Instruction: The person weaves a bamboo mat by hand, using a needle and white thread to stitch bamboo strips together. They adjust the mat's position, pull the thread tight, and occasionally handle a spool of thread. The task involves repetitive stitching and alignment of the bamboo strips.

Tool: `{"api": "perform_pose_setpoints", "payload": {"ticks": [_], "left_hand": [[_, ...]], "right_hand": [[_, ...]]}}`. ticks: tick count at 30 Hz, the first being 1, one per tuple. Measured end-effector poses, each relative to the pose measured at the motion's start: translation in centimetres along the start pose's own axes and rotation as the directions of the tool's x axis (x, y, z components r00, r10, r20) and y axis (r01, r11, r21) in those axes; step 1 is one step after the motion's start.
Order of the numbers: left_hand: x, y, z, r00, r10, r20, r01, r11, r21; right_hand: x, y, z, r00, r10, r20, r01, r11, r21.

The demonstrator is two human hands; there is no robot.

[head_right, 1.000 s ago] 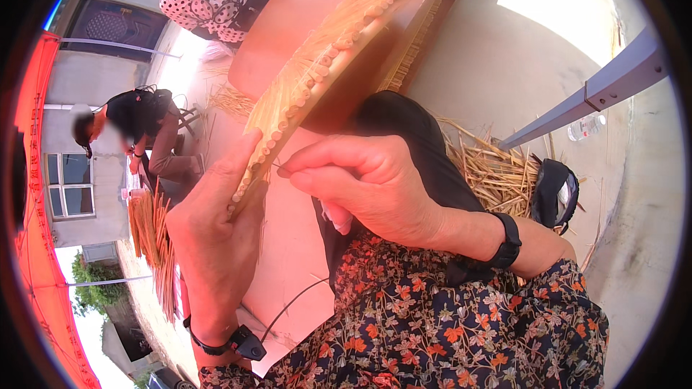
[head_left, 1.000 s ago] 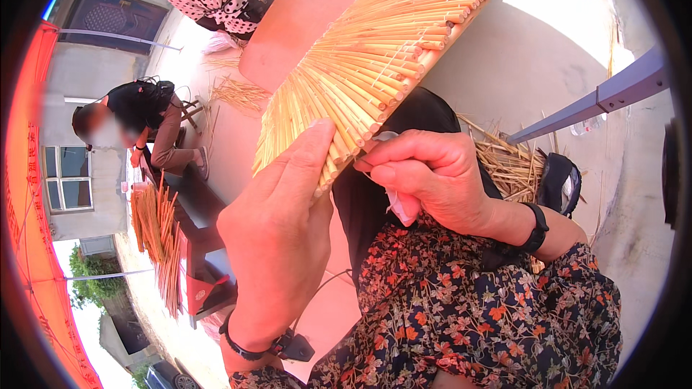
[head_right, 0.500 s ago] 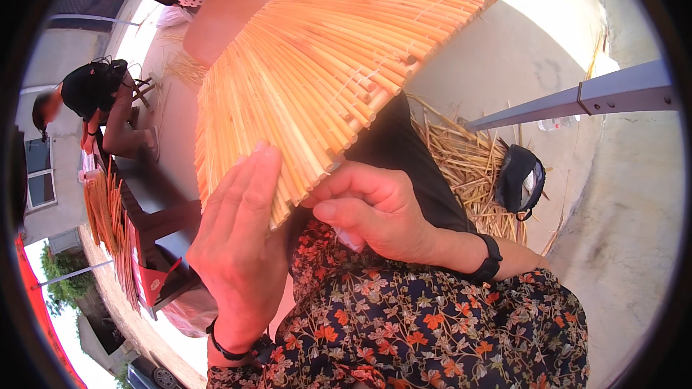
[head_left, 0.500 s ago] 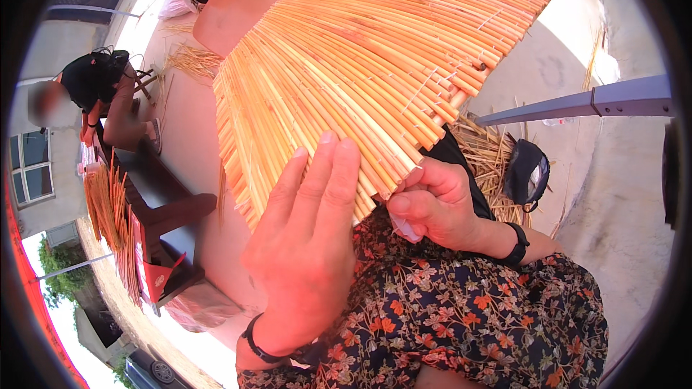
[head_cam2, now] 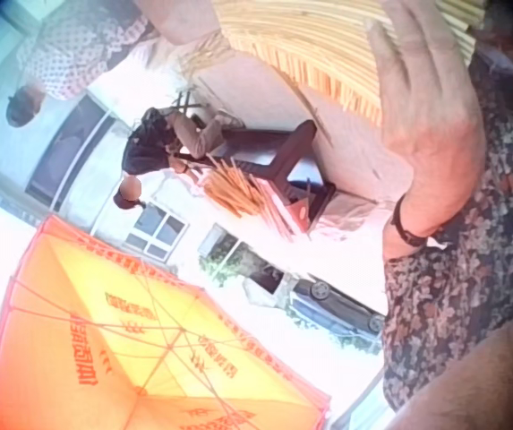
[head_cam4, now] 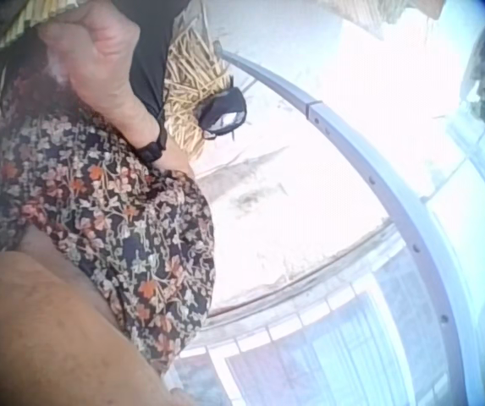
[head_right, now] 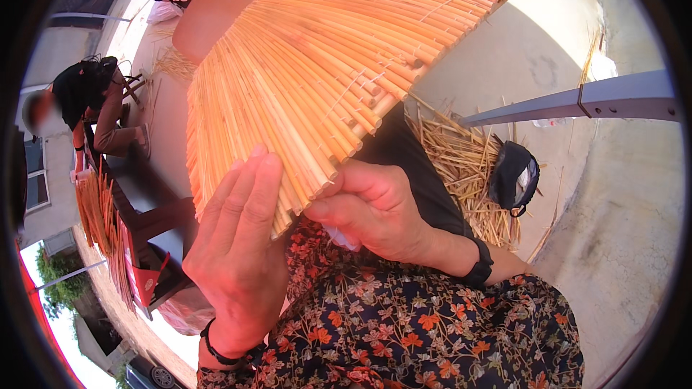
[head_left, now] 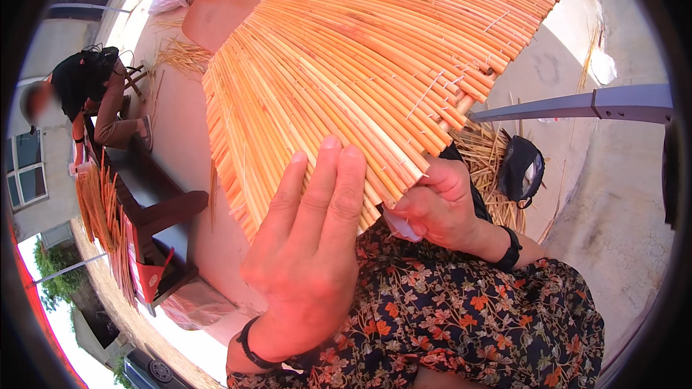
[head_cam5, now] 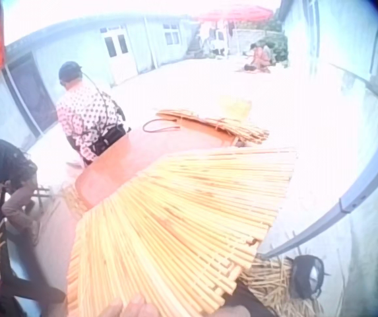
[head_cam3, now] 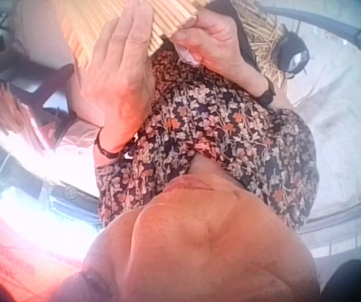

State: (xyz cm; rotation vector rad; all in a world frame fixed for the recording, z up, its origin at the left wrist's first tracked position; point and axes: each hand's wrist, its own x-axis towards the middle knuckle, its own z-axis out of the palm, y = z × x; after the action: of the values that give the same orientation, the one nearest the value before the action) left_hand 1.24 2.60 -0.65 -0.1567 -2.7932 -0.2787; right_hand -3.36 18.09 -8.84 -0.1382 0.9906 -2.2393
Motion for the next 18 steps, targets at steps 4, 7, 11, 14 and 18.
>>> {"api": "perform_pose_setpoints", "payload": {"ticks": [4, 7, 11, 14, 18], "left_hand": [[0.0, 0.3, 0.0, 1.0, 0.009, -0.01, -0.009, 1.0, -0.005], [0.0, 0.3, -0.1, 1.0, 0.006, -0.006, -0.006, 1.0, 0.001], [0.0, 0.2, -0.3, 1.0, -0.01, 0.002, 0.01, 1.0, 0.024], [0.1, 0.0, -0.2, 1.0, 0.001, 0.005, -0.001, 1.0, 0.026], [-0.1, 0.2, -0.5, 1.0, -0.015, 0.003, 0.015, 1.0, 0.027]], "right_hand": [[0.1, -0.3, -0.4, 1.0, 0.0, 0.011, 0.0, 1.0, -0.006], [0.3, -0.2, -0.8, 0.999, -0.026, 0.043, 0.027, 0.999, -0.03], [0.5, -0.4, -1.2, 0.983, -0.137, 0.118, 0.168, 0.934, -0.315], [0.1, -0.6, -0.7, 0.989, -0.131, 0.063, 0.143, 0.955, -0.261], [-0.2, -1.7, -0.3, 0.986, -0.137, 0.096, 0.165, 0.892, -0.42]]}}
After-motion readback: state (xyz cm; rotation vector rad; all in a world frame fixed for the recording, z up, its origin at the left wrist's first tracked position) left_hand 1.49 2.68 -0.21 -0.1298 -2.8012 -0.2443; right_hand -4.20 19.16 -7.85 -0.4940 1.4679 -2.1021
